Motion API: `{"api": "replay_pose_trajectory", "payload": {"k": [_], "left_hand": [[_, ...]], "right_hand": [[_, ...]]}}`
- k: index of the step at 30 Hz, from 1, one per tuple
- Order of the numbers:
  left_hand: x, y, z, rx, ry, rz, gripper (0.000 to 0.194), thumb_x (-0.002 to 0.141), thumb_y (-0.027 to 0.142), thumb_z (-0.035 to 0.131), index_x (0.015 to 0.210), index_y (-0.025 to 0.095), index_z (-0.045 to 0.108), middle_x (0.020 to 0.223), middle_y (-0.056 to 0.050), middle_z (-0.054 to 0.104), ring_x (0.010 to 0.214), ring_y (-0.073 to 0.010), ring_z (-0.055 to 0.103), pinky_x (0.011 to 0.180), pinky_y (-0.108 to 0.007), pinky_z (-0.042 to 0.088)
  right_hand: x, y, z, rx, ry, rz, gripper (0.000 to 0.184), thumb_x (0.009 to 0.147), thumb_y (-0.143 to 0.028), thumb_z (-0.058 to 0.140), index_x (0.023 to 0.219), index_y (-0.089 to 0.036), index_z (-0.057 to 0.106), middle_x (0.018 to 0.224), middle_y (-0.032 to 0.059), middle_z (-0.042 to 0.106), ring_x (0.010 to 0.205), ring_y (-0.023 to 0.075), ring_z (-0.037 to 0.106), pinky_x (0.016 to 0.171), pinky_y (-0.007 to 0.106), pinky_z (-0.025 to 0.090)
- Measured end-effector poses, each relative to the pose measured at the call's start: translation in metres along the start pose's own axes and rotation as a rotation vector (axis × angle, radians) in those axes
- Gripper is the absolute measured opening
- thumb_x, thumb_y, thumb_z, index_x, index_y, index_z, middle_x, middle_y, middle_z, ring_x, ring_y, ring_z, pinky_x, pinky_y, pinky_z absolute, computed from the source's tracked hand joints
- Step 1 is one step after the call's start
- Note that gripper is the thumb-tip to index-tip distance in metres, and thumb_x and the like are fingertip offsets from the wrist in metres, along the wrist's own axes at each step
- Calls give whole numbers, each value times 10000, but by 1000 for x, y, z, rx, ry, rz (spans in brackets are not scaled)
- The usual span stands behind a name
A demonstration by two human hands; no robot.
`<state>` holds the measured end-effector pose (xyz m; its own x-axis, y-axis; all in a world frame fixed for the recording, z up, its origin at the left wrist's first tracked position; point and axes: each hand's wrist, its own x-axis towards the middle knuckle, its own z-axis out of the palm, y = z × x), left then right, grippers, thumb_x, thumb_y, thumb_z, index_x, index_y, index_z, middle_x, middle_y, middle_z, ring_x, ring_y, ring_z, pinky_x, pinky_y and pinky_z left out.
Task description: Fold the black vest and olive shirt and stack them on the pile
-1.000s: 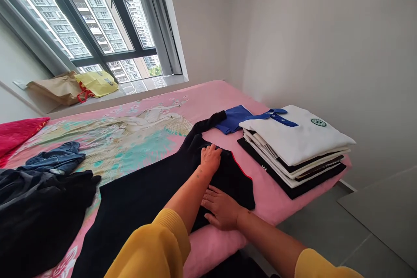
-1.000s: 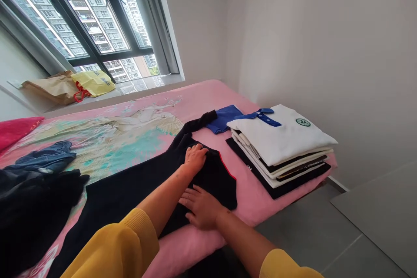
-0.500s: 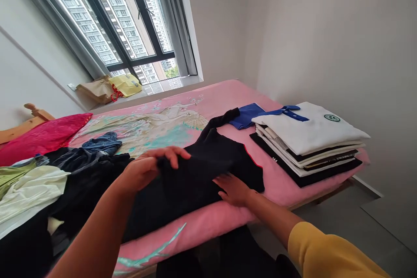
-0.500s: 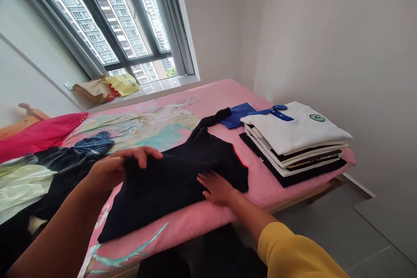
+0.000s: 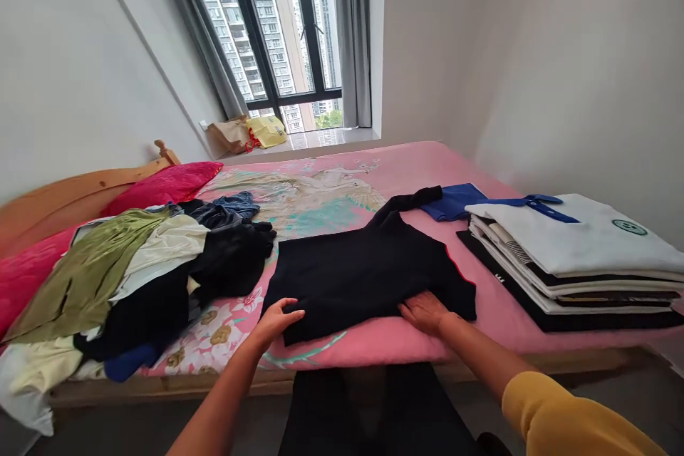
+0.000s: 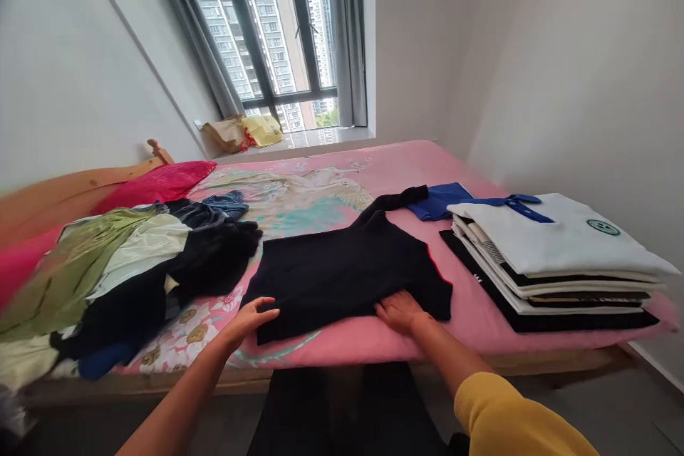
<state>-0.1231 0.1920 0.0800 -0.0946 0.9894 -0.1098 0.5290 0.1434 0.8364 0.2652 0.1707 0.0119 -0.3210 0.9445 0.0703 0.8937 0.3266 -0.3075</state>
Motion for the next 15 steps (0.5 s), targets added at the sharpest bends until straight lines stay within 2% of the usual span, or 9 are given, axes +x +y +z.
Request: {"api": "replay_pose_trajectory", "payload": {"k": [3,9,13,15], "left_hand": [[4,1,-2,-129,-91,-54,298,530,284,701,818,220,654,569,32,605,515,-144,560,474,-235,420],[27,0,-21,-251,49,-18,410,596,258,634,996,186,578,723,24,619,632,-125,601,563,-220,470],[37,-19,-23,-227,85,-60,354,553,188,670,902,164,611,633,32,600,590,-129,594,555,-232,475],[38,-32,-21,-215,100,-84,320,550,196,693,860,158,623,628,18,614,609,-144,610,579,-251,492]], "right_hand": [[0,1,5,-6,-9,26,407,872,-379,371,1060,-158,658,1149,132,619,1106,270,536,997,441,334],[-12,-6,13,-9,-12,56,407,893,-417,332,921,-203,677,1009,119,663,976,281,594,892,456,393],[-24,-8,18,-6,-37,94,460,881,-508,333,871,-202,675,906,129,669,872,295,613,818,465,417],[-27,-8,18,-23,-38,91,470,883,-519,324,895,-203,672,929,129,665,882,296,608,820,463,415]]}}
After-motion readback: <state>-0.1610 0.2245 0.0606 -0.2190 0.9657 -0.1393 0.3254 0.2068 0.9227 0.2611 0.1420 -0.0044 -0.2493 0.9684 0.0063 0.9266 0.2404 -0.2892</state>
